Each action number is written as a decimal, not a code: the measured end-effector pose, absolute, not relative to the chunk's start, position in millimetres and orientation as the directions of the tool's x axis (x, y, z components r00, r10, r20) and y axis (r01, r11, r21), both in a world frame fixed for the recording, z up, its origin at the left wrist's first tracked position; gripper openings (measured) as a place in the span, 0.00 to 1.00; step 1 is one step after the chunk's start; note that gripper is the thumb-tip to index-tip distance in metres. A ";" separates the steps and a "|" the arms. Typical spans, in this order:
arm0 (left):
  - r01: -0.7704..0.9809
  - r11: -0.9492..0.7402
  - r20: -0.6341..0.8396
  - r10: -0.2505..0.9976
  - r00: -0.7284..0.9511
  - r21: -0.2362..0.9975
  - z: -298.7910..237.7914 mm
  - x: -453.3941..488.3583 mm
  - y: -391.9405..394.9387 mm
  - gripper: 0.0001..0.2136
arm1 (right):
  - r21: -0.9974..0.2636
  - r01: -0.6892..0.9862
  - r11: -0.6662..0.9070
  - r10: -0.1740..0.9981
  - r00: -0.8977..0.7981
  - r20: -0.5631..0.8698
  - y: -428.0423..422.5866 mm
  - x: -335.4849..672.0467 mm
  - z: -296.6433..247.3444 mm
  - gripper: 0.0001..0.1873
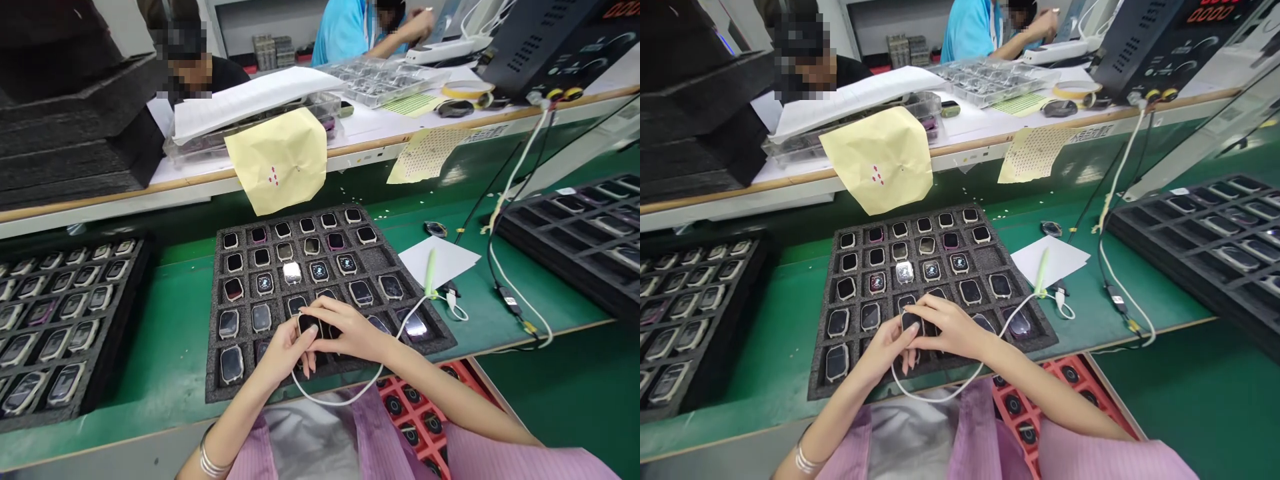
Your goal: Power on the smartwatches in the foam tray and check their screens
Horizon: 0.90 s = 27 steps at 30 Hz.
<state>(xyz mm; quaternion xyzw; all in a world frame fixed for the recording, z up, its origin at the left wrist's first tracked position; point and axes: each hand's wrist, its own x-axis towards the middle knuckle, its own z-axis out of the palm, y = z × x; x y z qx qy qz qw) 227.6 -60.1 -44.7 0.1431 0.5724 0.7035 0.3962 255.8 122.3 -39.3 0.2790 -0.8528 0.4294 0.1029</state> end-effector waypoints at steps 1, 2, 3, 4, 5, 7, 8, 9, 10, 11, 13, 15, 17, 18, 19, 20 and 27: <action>-0.399 -0.029 -0.257 0.720 -0.644 0.917 -45.4 227.6 -60.2 0.18 | -0.681 -0.559 0.474 -0.384 -0.827 0.411 122.3 256.0 -39.0 0.27; -0.403 -0.027 -0.262 0.720 -0.643 0.915 -45.9 227.6 -60.2 0.18 | -0.687 -0.553 0.472 -0.381 -0.831 0.406 122.4 256.3 -38.6 0.27; -0.407 -0.024 -0.267 0.721 -0.640 0.913 -46.2 227.7 -60.1 0.18 | -0.693 -0.545 0.472 -0.378 -0.835 0.400 122.6 256.5 -38.1 0.27; -0.413 -0.022 -0.271 0.723 -0.636 0.910 -46.3 227.9 -60.0 0.18 | -0.700 -0.535 0.473 -0.376 -0.841 0.389 122.8 256.7 -37.6 0.27; -0.422 -0.022 -0.277 0.724 -0.631 0.906 -46.3 228.1 -59.8 0.18 | -0.707 -0.522 0.476 -0.374 -0.848 0.375 123.1 257.0 -37.0 0.28; -0.454 -0.031 -0.293 0.726 -0.623 0.890 -45.8 228.6 -59.7 0.18 | -0.722 -0.493 0.485 -0.371 -0.864 0.341 123.4 257.4 -36.0 0.30; -0.478 -0.042 -0.304 0.722 -0.621 0.877 -45.3 228.7 -59.7 0.18 | -0.729 -0.477 0.490 -0.367 -0.872 0.323 123.4 257.6 -35.5 0.31; -0.504 -0.056 -0.317 0.715 -0.623 0.862 -44.8 228.7 -59.7 0.18 | -0.737 -0.460 0.495 -0.362 -0.880 0.307 123.3 257.8 -35.0 0.32; -0.528 -0.069 -0.332 0.707 -0.625 0.846 -44.0 228.4 -59.8 0.18 | -0.745 -0.446 0.496 -0.356 -0.887 0.293 123.0 258.0 -34.5 0.33; -0.550 -0.078 -0.348 0.699 -0.625 0.831 -43.2 227.9 -59.9 0.18 | -0.754 -0.432 0.494 -0.350 -0.893 0.283 122.6 258.1 -34.1 0.34; -0.581 -0.087 -0.374 0.687 -0.623 0.809 -41.4 225.9 -59.7 0.18 | -0.775 -0.411 0.480 -0.341 -0.902 0.267 121.6 258.0 -33.5 0.33; -0.603 -0.086 -0.396 0.680 -0.617 0.793 -39.8 223.2 -58.8 0.18 | -0.793 -0.393 0.466 -0.332 -0.908 0.255 121.0 257.2 -33.2 0.32; -0.624 -0.084 -0.415 0.677 -0.608 0.777 -38.4 221.6 -57.8 0.19 | -0.803 -0.372 0.466 -0.314 -0.918 0.243 121.2 255.5 -33.0 0.31; -0.631 -0.082 -0.423 0.675 -0.605 0.771 -37.6 222.3 -57.7 0.20 | -0.804 -0.364 0.471 -0.305 -0.922 0.239 121.5 254.7 -32.7 0.30; -0.636 -0.076 -0.433 0.672 -0.601 0.768 -36.9 224.4 -58.3 0.21 | -0.804 -0.358 0.475 -0.300 -0.925 0.235 121.8 254.4 -32.0 0.30; -0.638 -0.061 -0.446 0.665 -0.600 0.768 -36.4 227.8 -59.7 0.22 | -0.805 -0.356 0.475 -0.302 -0.925 0.231 121.8 254.8 -31.1 0.30; -0.336 0.176 -0.369 0.619 -0.693 0.925 -72.2 234.5 -39.7 0.30 | -0.870 -0.329 0.366 -0.383 -0.906 0.181 118.8 270.5 -34.4 0.35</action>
